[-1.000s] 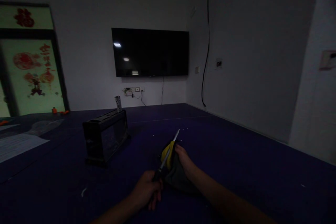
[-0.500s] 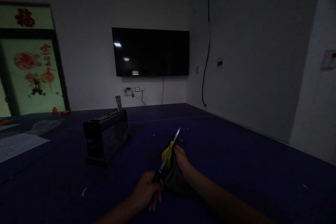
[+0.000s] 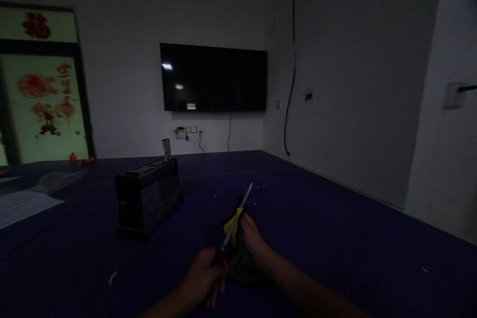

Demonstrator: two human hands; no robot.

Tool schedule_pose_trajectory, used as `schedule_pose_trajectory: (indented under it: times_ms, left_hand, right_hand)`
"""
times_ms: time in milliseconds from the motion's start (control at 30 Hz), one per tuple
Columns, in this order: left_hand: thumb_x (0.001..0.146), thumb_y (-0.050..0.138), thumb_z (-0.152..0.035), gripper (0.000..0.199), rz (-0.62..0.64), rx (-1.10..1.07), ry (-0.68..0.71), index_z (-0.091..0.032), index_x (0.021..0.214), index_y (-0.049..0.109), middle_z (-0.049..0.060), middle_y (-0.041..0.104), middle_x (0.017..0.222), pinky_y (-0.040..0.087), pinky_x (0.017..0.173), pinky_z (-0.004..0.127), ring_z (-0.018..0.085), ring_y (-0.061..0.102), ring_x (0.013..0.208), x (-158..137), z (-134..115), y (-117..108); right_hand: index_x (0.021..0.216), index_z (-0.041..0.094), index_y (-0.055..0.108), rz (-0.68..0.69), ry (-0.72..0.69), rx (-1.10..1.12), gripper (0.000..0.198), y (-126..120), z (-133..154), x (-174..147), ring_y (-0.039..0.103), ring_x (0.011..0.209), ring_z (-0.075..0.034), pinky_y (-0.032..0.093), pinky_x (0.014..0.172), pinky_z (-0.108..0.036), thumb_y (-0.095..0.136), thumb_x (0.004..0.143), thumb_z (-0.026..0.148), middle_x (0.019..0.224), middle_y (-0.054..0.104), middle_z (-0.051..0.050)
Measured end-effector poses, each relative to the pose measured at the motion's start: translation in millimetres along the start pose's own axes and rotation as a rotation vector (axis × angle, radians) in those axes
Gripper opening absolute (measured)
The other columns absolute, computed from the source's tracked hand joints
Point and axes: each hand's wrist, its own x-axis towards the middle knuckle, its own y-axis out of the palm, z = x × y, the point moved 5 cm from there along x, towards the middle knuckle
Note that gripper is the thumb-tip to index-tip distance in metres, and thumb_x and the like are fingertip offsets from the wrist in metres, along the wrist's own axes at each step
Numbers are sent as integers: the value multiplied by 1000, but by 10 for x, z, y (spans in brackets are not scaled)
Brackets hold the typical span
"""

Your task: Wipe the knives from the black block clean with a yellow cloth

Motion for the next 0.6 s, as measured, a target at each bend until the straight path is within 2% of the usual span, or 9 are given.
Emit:
schedule_pose_trajectory:
  times_ms: [200, 367, 600]
  left_hand:
    - [55, 43, -29, 20, 12, 7, 3, -18, 73, 44, -4, 54, 41, 23, 22, 14, 8, 40, 23, -9, 16, -6]
    - [58, 43, -31, 21, 20, 21, 13, -18, 74, 44, -5, 53, 41, 23, 23, 14, 8, 40, 23, -9, 2, 1]
    - [60, 45, -32, 20, 39, 47, 20, -18, 75, 43, -5, 53, 43, 23, 23, 15, 9, 41, 24, 2, 7, 0]
  right_hand:
    - [72, 18, 63, 0, -18, 11, 49, -10, -47, 23, 58, 52, -17, 43, 48, -25, 71, 55, 63, 59, 64, -1]
    - [73, 19, 64, -33, -39, 23, 52, -54, -87, 67, 61, 59, -19, 46, 54, -26, 72, 51, 65, 66, 68, -3]
    - [73, 19, 64, -81, -41, 22, 53, -85, -98, 53, 59, 53, -17, 45, 50, -25, 71, 50, 66, 62, 66, -1]
